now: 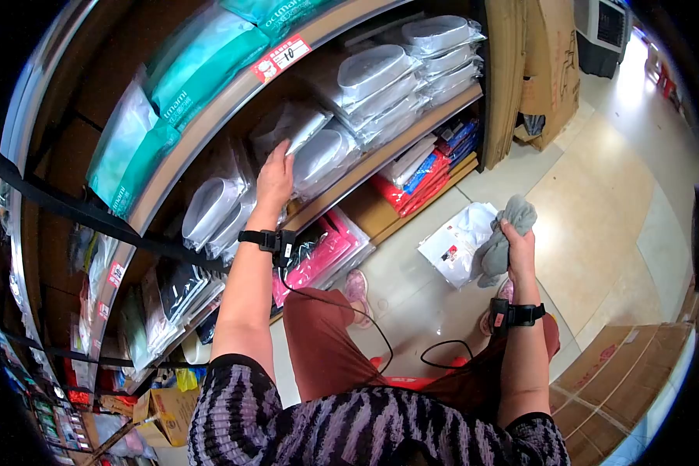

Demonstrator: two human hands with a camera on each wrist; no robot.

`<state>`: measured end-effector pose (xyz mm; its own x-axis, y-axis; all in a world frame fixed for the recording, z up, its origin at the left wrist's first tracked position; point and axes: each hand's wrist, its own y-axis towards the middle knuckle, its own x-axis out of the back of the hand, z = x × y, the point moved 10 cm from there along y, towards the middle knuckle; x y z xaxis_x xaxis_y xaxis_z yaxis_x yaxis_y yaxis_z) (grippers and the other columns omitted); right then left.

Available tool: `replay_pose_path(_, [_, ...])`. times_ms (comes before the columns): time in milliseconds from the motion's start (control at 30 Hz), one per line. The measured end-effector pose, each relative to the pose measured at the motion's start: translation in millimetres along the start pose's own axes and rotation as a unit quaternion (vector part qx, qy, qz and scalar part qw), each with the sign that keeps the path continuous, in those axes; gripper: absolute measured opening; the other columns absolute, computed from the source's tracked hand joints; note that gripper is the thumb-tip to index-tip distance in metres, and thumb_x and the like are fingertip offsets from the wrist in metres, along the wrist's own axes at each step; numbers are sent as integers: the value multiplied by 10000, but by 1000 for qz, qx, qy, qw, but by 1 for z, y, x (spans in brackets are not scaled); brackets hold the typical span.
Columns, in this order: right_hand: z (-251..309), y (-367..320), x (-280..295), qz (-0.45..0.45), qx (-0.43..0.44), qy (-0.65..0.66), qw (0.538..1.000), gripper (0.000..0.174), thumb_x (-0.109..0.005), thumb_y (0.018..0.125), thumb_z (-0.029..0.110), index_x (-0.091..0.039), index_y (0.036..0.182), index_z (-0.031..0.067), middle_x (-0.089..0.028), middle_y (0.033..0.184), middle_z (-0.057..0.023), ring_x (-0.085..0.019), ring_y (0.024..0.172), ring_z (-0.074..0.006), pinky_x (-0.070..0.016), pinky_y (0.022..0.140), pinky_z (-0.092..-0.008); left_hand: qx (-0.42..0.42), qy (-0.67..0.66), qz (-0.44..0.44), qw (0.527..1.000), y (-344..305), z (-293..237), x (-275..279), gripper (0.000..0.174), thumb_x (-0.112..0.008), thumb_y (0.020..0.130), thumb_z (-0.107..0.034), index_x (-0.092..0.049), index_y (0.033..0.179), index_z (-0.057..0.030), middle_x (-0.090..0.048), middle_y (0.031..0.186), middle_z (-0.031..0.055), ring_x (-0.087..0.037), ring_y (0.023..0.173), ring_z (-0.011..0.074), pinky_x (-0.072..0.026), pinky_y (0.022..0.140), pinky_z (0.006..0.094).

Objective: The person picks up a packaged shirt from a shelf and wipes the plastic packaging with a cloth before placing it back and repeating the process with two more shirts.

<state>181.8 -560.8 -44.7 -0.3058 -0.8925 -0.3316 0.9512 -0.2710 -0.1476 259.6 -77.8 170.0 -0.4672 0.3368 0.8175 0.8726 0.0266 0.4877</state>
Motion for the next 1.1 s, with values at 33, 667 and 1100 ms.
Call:
replay_pose_path(33, [1, 0, -1, -2, 2, 0, 1000, 266, -593, 852, 107, -568, 1085, -21, -622, 964, -70, -589, 853, -165, -473, 769, -296, -5, 18, -17, 1000, 2, -7, 5, 306, -466, 933, -237, -561, 1161, -56, -579, 1138, 228, -548, 1049, 396, -440, 885, 436])
replay_pose_path(667, [-19, -54, -98, 250, -164, 87, 950, 411, -618, 848, 175, -495, 1194, -10, -611, 1055, -106, -621, 911, -224, -506, 807, -364, -21, -151, -161, 975, -162, -116, 84, 346, -360, 968, -67, -494, 1270, 34, -471, 1334, 203, -440, 1252, 274, -317, 1053, 358])
replay_pose_path(1100, [-71, -96, -177, 338, -274, 172, 884, 508, -607, 872, 321, -486, 1248, 2, -620, 1088, -70, -621, 914, -165, -509, 817, -323, -158, -22, 185, 970, -263, -166, -37, 491, -550, 840, -18, -492, 1317, -119, -419, 1404, 118, -361, 1325, 271, -223, 1106, 462])
